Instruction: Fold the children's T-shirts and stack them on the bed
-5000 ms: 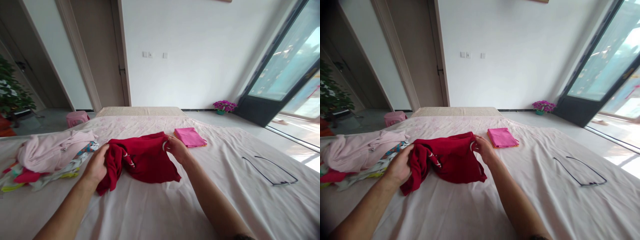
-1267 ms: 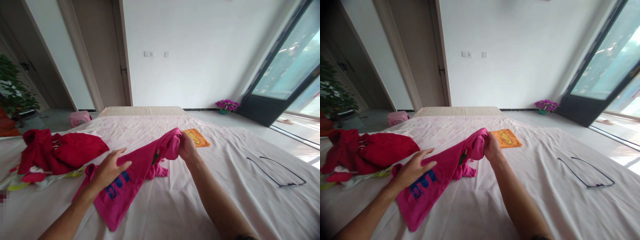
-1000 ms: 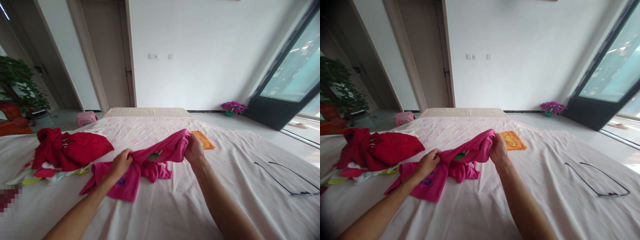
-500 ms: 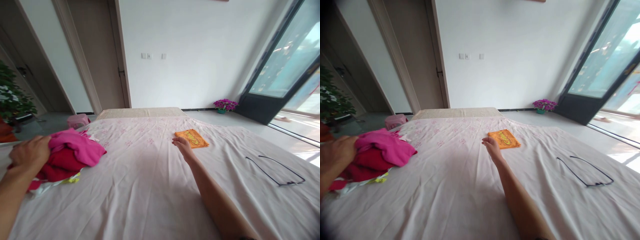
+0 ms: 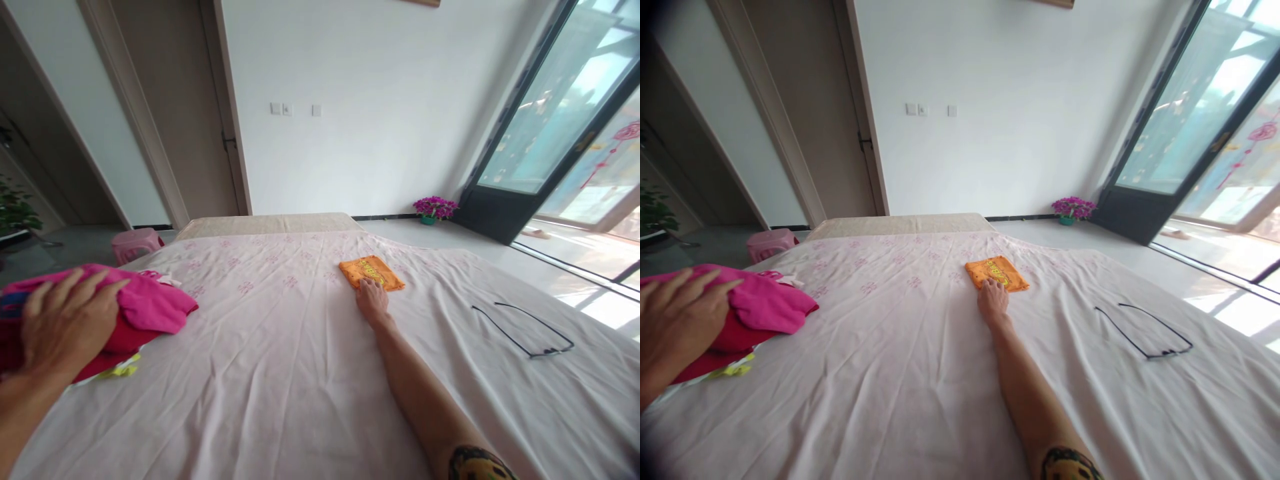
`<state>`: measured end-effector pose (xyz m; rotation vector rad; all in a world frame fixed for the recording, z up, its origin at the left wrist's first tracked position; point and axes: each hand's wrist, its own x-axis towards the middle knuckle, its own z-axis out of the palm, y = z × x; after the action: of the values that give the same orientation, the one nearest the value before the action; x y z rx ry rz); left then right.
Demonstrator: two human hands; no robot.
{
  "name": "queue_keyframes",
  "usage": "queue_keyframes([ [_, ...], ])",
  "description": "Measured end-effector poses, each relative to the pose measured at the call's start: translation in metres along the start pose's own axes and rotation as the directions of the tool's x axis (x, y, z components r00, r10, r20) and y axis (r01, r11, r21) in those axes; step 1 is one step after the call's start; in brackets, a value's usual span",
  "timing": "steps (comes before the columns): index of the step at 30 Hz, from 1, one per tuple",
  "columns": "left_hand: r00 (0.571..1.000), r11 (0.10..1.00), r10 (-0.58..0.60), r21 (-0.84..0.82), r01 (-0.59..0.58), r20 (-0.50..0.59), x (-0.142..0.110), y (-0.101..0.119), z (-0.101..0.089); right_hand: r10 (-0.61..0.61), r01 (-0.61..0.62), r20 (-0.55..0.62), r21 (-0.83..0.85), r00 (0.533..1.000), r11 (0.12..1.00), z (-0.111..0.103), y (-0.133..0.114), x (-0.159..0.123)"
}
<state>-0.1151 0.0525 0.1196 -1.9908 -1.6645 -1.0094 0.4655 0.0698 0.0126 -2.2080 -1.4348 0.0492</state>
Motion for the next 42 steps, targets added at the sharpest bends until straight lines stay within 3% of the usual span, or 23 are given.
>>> queue_keyframes([
  [1, 0.996, 0.997, 0.08, 0.026, -0.079, -0.046, -0.001, 0.0, 0.02, 0.008, -0.008, -0.001, 0.032, 1.0, 0.999, -0.002, 0.001, 0.003],
  [4, 0.969, 0.969, 0.246, -0.006, -0.245, 0.025, -0.013, 0.008, 0.064, 0.037, -0.034, -0.034, 0.085, 0.999, 0.996, -0.015, -0.001, 0.014],
  [6, 0.953, 0.957, 0.284, -0.099, -0.274, 0.108, -0.027, 0.017, 0.08, 0.068, -0.048, -0.078, 0.235, 0.995, 0.971, -0.028, -0.008, 0.019],
  [8, 0.947, 0.957, 0.26, -0.181, -0.226, 0.191, -0.04, 0.026, 0.094, 0.097, -0.047, -0.073, 0.509, 0.993, 0.86, -0.044, -0.022, 0.019],
  [10, 0.936, 0.962, 0.214, -0.227, -0.153, 0.278, -0.052, 0.03, 0.109, 0.084, -0.058, 0.008, 0.794, 0.996, 0.605, -0.058, -0.043, 0.015],
  [12, 0.92, 0.967, 0.181, -0.235, -0.101, 0.347, -0.061, 0.028, 0.124, 0.037, -0.114, 0.108, 0.959, 0.993, 0.261, -0.069, -0.066, 0.006],
  [14, 0.908, 0.972, 0.164, -0.22, -0.082, 0.386, -0.068, 0.024, 0.135, 0.021, -0.191, 0.191, 0.981, 0.981, -0.022, -0.072, -0.085, -0.006],
  [16, 0.905, 0.975, 0.153, -0.208, -0.074, 0.398, -0.073, 0.019, 0.14, 0.005, -0.295, 0.3, 0.942, 0.954, -0.162, -0.067, -0.097, -0.022],
  [18, 0.904, 0.977, 0.148, -0.202, -0.07, 0.402, -0.076, 0.018, 0.14, -0.049, -0.417, 0.414, 0.9, 0.909, -0.123, -0.056, -0.101, -0.041],
  [20, 0.902, 0.978, 0.146, -0.196, -0.07, 0.407, -0.077, 0.019, 0.137, -0.062, -0.449, 0.458, 0.886, 0.887, 0.119, -0.043, -0.098, -0.059],
  [22, 0.902, 0.981, 0.14, -0.183, -0.069, 0.409, -0.077, 0.022, 0.135, -0.059, -0.286, 0.354, 0.833, 0.933, 0.473, -0.035, -0.093, -0.076],
  [23, 0.902, 0.982, 0.137, -0.178, -0.069, 0.409, -0.076, 0.023, 0.135, -0.121, -0.134, 0.267, 0.766, 0.956, 0.629, -0.033, -0.091, -0.083],
  [24, 0.903, 0.983, 0.134, -0.173, -0.067, 0.409, -0.076, 0.024, 0.135, -0.241, 0.046, 0.193, 0.682, 0.951, 0.73, -0.033, -0.09, -0.09],
  [25, 0.904, 0.983, 0.13, -0.171, -0.065, 0.407, -0.076, 0.025, 0.135, -0.395, 0.232, 0.154, 0.601, 0.906, 0.765, -0.034, -0.091, -0.096],
  [27, 0.908, 0.983, 0.124, -0.173, -0.058, 0.401, -0.076, 0.026, 0.136, -0.668, 0.527, 0.178, 0.485, 0.722, 0.698, -0.037, -0.098, -0.107],
  [29, 0.912, 0.983, 0.119, -0.175, -0.053, 0.394, -0.077, 0.026, 0.136, -0.796, 0.685, 0.234, 0.41, 0.559, 0.602, -0.037, -0.108, -0.115],
  [30, 0.913, 0.983, 0.117, -0.176, -0.051, 0.39, -0.077, 0.025, 0.136, -0.818, 0.73, 0.259, 0.37, 0.513, 0.575, -0.036, -0.113, -0.119],
  [32, 0.914, 0.983, 0.118, -0.178, -0.051, 0.387, -0.077, 0.025, 0.135, -0.824, 0.776, 0.295, 0.289, 0.485, 0.56, -0.03, -0.122, -0.123],
  [35, 0.914, 0.981, 0.121, -0.185, -0.052, 0.387, -0.077, 0.026, 0.133, -0.789, 0.741, 0.288, 0.276, 0.543, 0.611, -0.017, -0.131, -0.12],
  [37, 0.915, 0.981, 0.121, -0.19, -0.05, 0.386, -0.076, 0.027, 0.131, -0.71, 0.597, 0.231, 0.406, 0.665, 0.692, -0.01, -0.132, -0.111],
  [39, 0.917, 0.979, 0.121, -0.198, -0.046, 0.381, -0.077, 0.027, 0.13, -0.521, 0.296, 0.188, 0.643, 0.833, 0.706, -0.008, -0.13, -0.095],
  [40, 0.917, 0.978, 0.12, -0.202, -0.045, 0.379, -0.077, 0.026, 0.13, -0.386, 0.11, 0.197, 0.758, 0.901, 0.643, -0.009, -0.126, -0.084],
  [42, 0.918, 0.978, 0.119, -0.204, -0.043, 0.378, -0.078, 0.026, 0.13, -0.114, -0.184, 0.251, 0.892, 0.961, 0.412, -0.012, -0.114, -0.061],
])
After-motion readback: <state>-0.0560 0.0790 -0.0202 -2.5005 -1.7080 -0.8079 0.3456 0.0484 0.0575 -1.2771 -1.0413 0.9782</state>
